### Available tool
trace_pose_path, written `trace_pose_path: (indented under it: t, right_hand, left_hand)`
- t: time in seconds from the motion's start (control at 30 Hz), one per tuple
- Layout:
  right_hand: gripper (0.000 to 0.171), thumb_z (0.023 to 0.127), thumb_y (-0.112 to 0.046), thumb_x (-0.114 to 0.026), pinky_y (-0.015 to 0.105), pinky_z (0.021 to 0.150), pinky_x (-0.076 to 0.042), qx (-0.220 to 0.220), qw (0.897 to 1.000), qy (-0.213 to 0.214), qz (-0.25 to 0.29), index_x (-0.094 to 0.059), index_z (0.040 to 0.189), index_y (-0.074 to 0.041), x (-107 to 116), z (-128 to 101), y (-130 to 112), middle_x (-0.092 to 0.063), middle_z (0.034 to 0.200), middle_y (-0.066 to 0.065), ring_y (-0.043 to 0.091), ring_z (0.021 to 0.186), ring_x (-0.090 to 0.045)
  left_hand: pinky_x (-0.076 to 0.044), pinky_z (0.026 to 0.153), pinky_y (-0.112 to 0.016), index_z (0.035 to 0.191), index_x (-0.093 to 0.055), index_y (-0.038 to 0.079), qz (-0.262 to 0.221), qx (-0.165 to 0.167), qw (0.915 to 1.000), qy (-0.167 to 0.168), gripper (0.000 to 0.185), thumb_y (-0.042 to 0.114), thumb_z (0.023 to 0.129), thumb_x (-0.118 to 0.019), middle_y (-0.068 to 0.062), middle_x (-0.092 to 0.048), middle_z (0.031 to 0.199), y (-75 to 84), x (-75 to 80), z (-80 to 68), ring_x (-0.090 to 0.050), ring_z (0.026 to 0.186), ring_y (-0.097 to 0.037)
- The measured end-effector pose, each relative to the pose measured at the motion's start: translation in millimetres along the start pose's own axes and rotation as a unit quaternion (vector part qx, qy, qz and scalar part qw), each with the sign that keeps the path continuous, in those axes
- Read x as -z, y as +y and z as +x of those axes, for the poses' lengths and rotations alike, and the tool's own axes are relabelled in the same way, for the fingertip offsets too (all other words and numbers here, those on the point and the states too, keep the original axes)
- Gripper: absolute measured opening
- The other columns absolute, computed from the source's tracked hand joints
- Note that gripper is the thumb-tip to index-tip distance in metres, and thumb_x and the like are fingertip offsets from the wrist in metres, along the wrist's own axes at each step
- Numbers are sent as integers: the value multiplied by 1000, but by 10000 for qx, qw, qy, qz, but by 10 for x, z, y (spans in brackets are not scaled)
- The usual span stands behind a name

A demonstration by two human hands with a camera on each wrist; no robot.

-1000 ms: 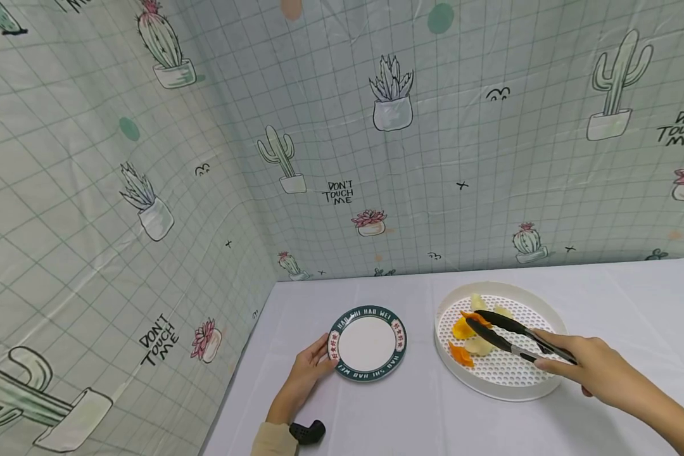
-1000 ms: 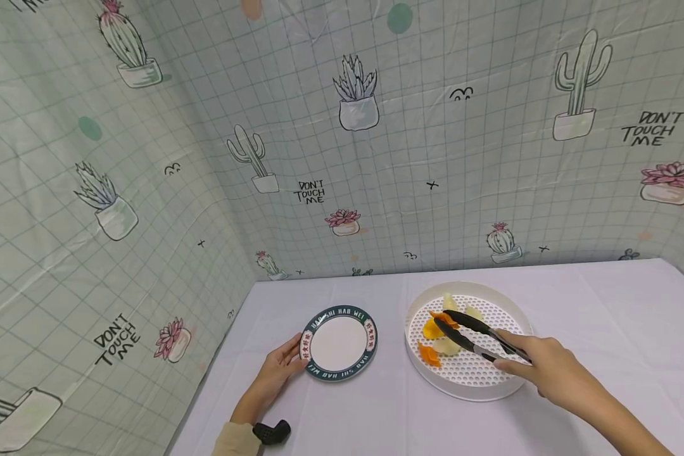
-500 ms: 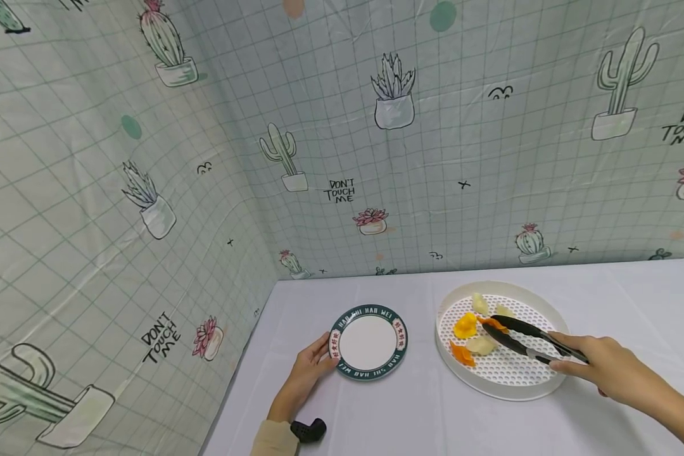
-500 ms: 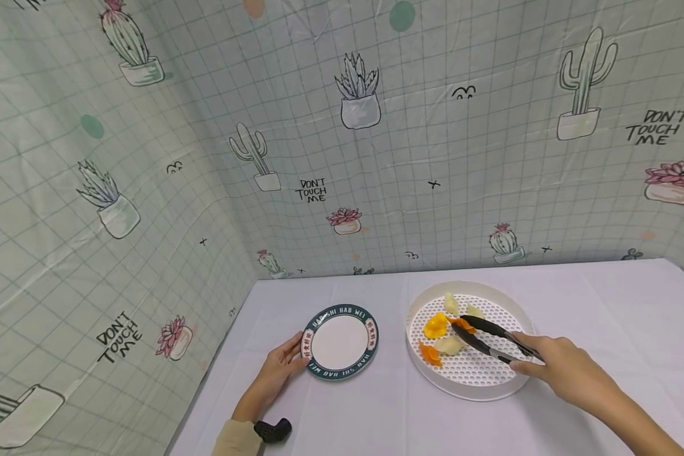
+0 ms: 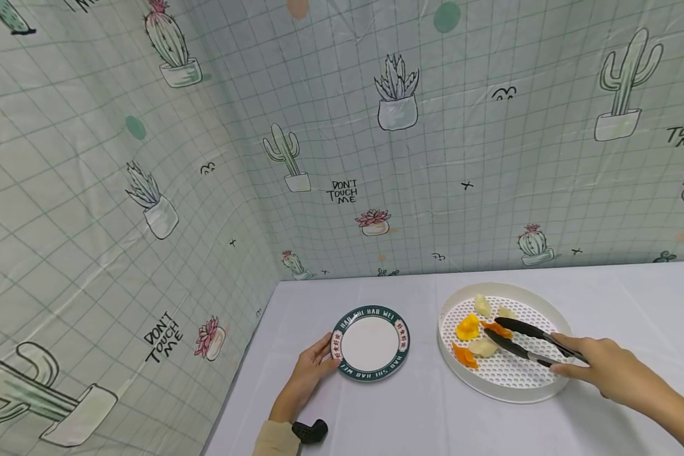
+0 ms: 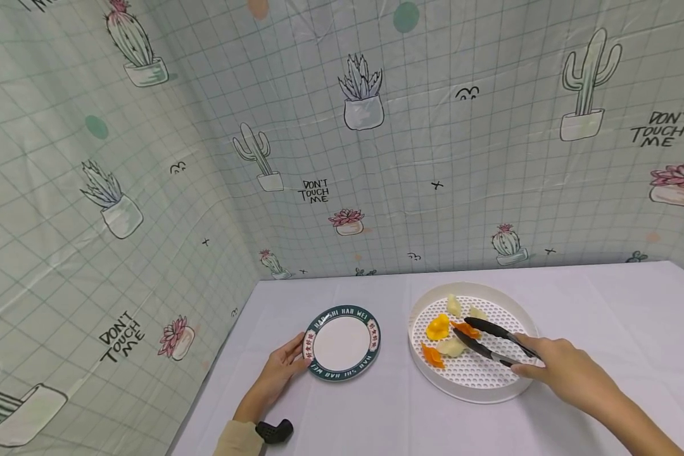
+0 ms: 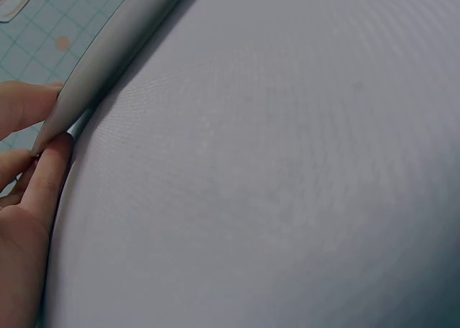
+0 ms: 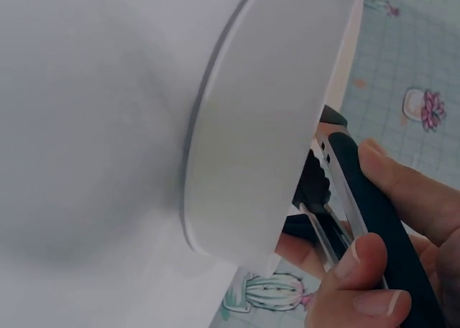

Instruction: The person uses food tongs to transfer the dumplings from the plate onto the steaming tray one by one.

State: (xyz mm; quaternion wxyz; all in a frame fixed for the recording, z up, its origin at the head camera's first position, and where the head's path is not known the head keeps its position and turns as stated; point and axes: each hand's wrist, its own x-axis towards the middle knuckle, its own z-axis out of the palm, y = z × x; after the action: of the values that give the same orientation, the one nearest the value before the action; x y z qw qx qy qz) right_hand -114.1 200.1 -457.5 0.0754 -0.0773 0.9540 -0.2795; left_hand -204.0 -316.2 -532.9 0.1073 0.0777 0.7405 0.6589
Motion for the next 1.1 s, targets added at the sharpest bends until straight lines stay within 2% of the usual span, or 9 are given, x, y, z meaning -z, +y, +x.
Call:
trace_pose_path:
  t: [0.2,0.37,0.47,0.67,0.77,0.83,0.93,0.97,1.1]
  right_hand:
    - [75,91,-34,-71,29,44,-44,26,9998,162,121,-43,140,15,41,-43,-59,-56,113,44,16,43,-51]
    - [71,94,-31,-69,27,45,-41,314,9981,309,431,-42,144,12,40,-95,-183,-63,88,22,13,42,-46]
    - [70,95,-32,-68,27,43,-43,403,9964,339,668,-41,146,8,19,-103,-301,-53,70,5,12,44,-44]
    - [74,93,-33,-70,29,38,-45,452,9898,287,1321,-39,151,1,-64,-30,-580,-39,51,-4,12,45,-44]
    - [75,91,-34,-72,29,37,-45,628,9847,279,1604,-40,151,-1,-126,28,-709,-47,57,1,12,45,-45]
    - [76,90,-34,-73,29,37,-45,788,9817,289,1707,-41,151,-1,-175,70,-791,-56,69,6,11,45,-46]
    - [77,88,-36,-75,28,38,-46,921,9786,242,1823,-43,149,0,-253,130,-911,-60,81,10,12,46,-48]
    - [78,88,-36,-75,28,38,-46,939,9778,191,1862,-43,149,1,-282,149,-951,-56,75,6,12,47,-48]
    - [82,84,-34,-80,27,39,-47,1017,9745,73,2000,-44,148,3,-400,238,-1103,-50,72,3,11,46,-48]
  left_hand:
    - [-33,111,-22,151,-27,-11,18,1,10000,6,73,0,91,-68,-27,-29,157,16,-6,-11,-25,146,-36]
    - [-34,111,-22,151,-28,-10,-1,32,10000,28,73,1,91,-68,-26,-29,157,34,-10,-24,-26,146,-35]
    - [-33,111,-22,152,-28,-10,-20,41,10000,38,73,1,91,-68,-26,-29,157,41,-7,-26,-26,146,-35]
    - [-32,112,-23,152,-27,-9,26,49,10000,44,73,2,92,-68,-24,-28,158,52,-9,-23,-26,147,-34]
    - [-32,112,-25,152,-27,-9,22,66,10000,53,73,2,92,-68,-25,-28,158,55,-16,-24,-26,147,-34]
    - [-32,112,-25,152,-27,-9,11,61,10000,58,73,1,92,-68,-25,-28,158,51,-17,-21,-26,146,-35]
    - [-32,112,-25,152,-27,-9,3,70,10000,54,73,1,92,-67,-25,-29,157,38,-16,-15,-26,146,-34]
    - [-32,112,-25,152,-28,-9,9,70,10000,49,73,1,92,-67,-25,-29,157,35,-15,-13,-26,146,-34]
    - [-33,111,-24,152,-28,-9,3,77,10000,39,73,0,92,-68,-25,-29,157,29,-14,-8,-26,146,-35]
